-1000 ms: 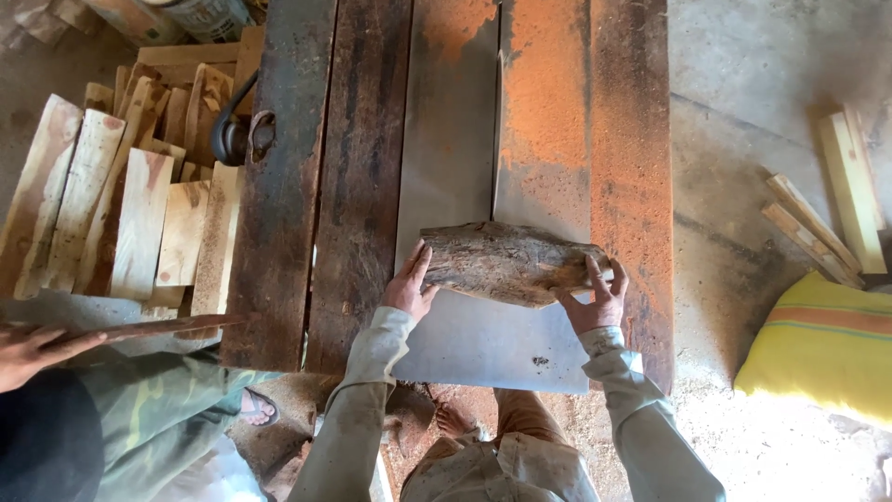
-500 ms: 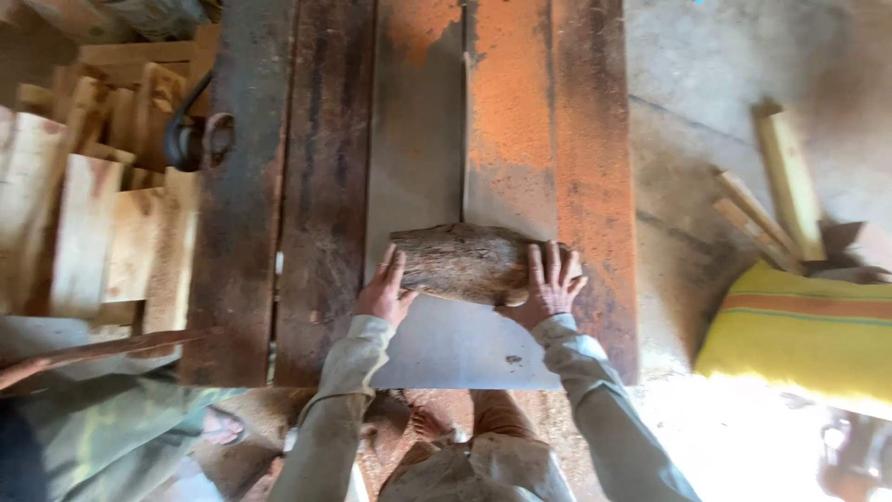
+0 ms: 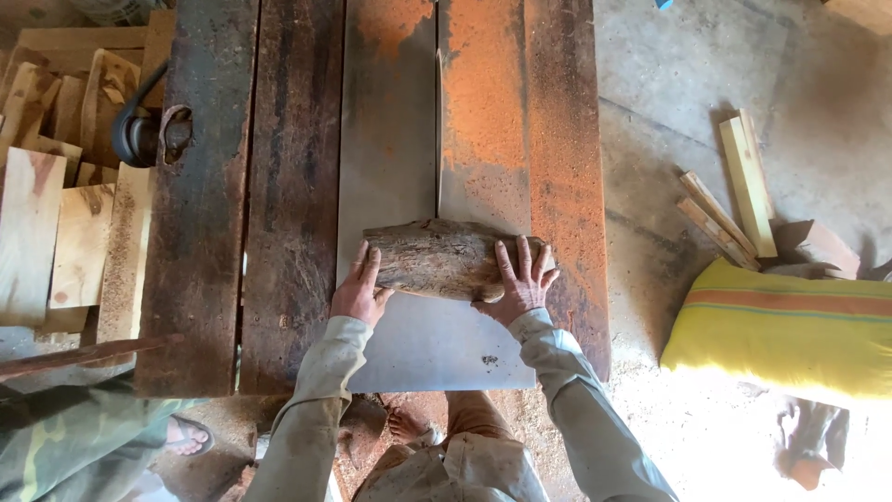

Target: Cutting an irregular piece of wood into smaller blocks using a table saw

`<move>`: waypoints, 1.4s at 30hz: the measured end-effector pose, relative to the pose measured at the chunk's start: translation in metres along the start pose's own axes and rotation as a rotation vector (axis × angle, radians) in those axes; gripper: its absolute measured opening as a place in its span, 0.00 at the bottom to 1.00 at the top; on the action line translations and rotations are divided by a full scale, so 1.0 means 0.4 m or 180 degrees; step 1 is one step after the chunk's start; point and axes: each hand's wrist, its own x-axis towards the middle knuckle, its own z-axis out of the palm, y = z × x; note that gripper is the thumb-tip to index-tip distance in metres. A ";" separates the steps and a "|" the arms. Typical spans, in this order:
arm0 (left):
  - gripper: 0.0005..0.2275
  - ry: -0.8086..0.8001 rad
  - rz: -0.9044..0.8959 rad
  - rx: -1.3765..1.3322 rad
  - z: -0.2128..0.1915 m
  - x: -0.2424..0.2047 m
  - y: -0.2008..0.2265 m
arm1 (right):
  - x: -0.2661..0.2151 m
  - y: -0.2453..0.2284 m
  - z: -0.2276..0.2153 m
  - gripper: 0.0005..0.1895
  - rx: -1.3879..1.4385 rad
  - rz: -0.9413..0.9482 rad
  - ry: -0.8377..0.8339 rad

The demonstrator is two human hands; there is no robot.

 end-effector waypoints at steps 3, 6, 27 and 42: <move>0.40 -0.0164 -0.0082 -0.0085 -0.003 0.003 0.001 | -0.005 -0.004 0.001 0.76 0.0076 -0.0167 -0.0055; 0.37 -0.0160 -0.0083 -0.0021 -0.016 0.012 0.012 | -0.006 -0.007 0.011 0.72 0.0048 -0.0259 0.0018; 0.36 -0.0057 -0.0188 0.0079 0.028 0.049 0.017 | 0.033 -0.015 0.013 0.70 -0.0039 -0.0261 0.0000; 0.36 0.0027 -0.0283 -0.0035 0.050 0.095 0.012 | 0.092 -0.008 0.017 0.71 -0.0069 -0.0238 0.0063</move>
